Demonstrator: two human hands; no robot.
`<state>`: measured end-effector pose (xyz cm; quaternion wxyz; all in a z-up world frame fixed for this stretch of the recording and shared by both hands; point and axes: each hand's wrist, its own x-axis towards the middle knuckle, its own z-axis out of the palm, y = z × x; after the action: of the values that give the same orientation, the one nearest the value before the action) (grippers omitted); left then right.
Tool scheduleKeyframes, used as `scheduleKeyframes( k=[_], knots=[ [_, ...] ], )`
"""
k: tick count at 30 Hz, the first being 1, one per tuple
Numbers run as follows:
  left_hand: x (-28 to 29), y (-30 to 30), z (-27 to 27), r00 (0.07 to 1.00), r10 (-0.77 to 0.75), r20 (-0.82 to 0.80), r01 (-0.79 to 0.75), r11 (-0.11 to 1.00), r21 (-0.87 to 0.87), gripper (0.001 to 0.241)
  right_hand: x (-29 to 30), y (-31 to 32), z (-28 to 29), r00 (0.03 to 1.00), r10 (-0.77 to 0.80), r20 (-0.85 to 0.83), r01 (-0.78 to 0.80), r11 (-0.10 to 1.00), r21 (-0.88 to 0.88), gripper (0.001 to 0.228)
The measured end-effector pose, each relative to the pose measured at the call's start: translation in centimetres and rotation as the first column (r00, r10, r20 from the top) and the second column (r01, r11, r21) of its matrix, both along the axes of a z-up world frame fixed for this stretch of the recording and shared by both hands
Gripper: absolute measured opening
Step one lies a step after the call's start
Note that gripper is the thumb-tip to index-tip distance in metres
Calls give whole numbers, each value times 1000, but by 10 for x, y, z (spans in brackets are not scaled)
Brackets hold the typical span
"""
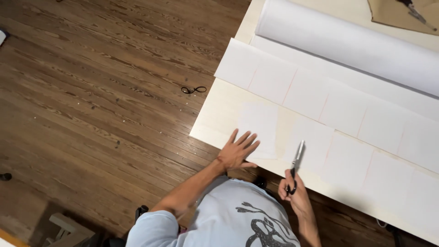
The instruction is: Cutting a long roll of paper into smaller sheets using scissors along marked lines
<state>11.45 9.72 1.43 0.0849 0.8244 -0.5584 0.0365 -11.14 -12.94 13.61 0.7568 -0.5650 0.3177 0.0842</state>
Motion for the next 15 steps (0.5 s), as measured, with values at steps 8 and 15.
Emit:
scheduleKeyframes(
  k=[8,15],
  knots=[
    [4,72,21,966,214,-146,-222,974,-40,59,-11,-9,1,990,-139,15,139,990,15,49],
    [33,-9,63,873,48,-486,-379,694,-612,66,-23,-10,20,943,-322,79,321,947,30,37]
  ],
)
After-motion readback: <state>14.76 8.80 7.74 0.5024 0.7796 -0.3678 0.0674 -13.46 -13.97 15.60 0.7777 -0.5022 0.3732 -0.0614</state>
